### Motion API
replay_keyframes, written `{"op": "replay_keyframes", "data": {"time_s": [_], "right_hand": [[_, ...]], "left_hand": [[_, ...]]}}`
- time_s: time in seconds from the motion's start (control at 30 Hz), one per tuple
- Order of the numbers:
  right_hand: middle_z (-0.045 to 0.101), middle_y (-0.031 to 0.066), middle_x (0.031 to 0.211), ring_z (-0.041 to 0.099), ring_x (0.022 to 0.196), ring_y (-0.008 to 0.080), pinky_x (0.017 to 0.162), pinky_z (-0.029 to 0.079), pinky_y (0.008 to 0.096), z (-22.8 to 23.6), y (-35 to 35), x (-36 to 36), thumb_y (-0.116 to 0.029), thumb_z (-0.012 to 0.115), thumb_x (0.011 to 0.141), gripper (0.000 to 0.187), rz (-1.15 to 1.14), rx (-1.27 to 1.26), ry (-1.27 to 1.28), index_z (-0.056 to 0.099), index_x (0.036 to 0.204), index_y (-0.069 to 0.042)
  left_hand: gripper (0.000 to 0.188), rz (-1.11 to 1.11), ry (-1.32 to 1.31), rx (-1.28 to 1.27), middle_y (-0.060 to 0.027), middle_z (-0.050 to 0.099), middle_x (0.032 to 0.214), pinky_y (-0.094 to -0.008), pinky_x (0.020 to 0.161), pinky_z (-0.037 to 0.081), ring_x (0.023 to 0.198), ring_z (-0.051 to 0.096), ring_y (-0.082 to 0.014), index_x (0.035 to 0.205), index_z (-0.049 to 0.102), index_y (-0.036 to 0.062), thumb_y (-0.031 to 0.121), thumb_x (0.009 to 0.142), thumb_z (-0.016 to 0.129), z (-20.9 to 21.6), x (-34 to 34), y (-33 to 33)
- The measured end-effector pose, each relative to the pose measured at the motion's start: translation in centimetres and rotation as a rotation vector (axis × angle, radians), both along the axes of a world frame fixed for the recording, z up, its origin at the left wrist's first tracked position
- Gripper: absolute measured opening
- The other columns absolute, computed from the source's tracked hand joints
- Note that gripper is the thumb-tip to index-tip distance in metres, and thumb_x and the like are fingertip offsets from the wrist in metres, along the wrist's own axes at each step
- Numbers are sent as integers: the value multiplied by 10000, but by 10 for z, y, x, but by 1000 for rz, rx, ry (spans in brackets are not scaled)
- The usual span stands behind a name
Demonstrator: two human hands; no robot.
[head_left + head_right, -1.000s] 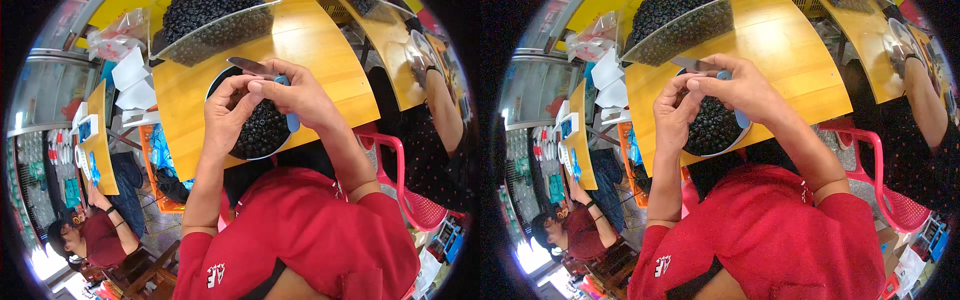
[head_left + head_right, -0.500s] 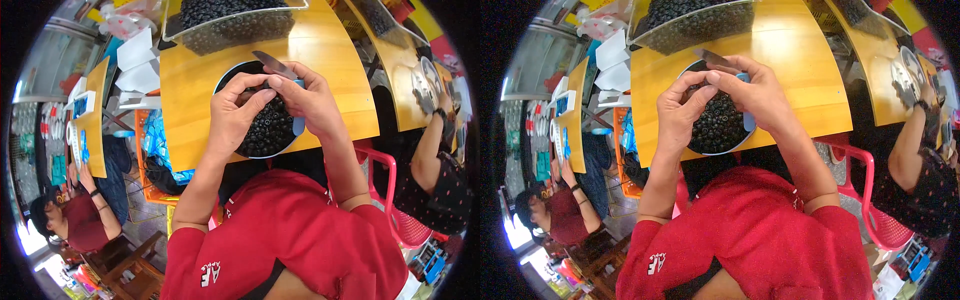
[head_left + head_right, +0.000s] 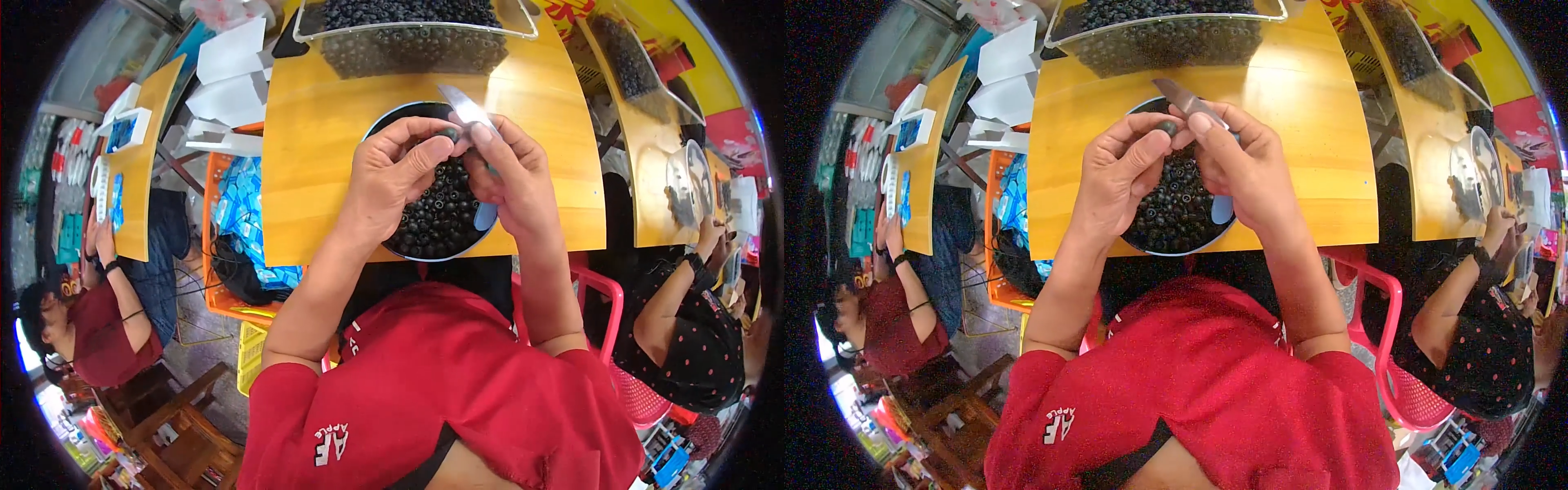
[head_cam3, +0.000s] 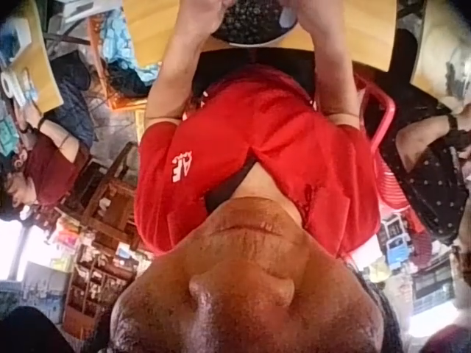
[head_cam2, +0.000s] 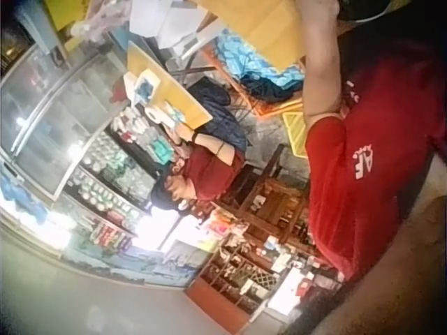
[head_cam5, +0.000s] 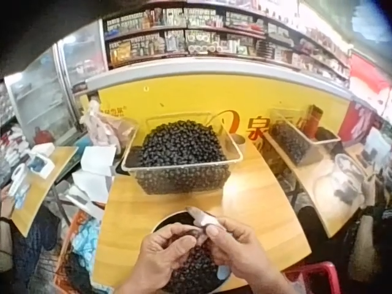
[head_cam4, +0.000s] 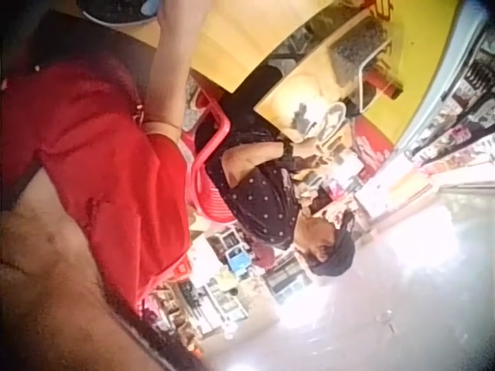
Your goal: Trimming small black beans or seeds using a small knife at a manual workstation.
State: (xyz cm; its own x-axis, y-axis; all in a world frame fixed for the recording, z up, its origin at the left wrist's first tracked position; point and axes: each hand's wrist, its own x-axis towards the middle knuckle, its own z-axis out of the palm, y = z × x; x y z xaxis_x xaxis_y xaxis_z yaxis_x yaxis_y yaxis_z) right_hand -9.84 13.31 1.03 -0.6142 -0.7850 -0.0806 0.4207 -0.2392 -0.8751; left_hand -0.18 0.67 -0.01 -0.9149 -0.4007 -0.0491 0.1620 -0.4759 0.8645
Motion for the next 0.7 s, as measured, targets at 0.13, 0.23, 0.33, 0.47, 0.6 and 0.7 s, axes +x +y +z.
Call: {"op": "replay_keyframes", "data": {"time_s": [0.13,0.23,0.33,0.47,0.6,0.7], "right_hand": [[556,-1,695,334,452,6,406,252,161,3,2,5,-162,466,956,277,-27,8,233,569,1149,7],[584,-21,729,383,513,7,448,316,164,9,1,9,-172,469,951,301,-54,133,393,565,1194,-22],[584,-21,728,405,538,11,468,338,162,7,1,8,-175,471,952,327,-8,149,434,543,1236,-31],[585,32,700,355,477,10,431,266,164,3,0,8,-170,481,956,309,-22,116,401,549,1209,-6],[577,37,668,347,459,15,414,247,172,-1,1,4,-182,480,958,293,-15,114,346,565,1165,7],[567,28,652,338,444,15,405,238,174,4,1,5,-193,477,960,297,-33,73,282,564,1156,13]], "left_hand": [[190,24,12,11,19,591,740,-147,416,274,497,395,-2,1017,622,18,112,852,638,-1,0,-2],[185,48,3,-16,25,587,737,-148,414,264,498,398,-3,1000,621,18,113,844,651,-2,0,-4],[170,40,-6,-31,28,588,738,-148,414,262,498,398,-3,985,626,27,106,838,657,-2,0,-6],[166,41,24,-38,31,597,754,-147,416,259,501,393,1,981,632,36,97,831,665,-6,1,-8],[167,61,17,-57,36,595,757,-147,416,259,503,388,5,984,635,37,97,831,665,-6,2,-6],[173,36,33,-63,40,590,753,-147,415,262,504,387,7,992,637,39,93,830,666,-4,0,-7]]}}
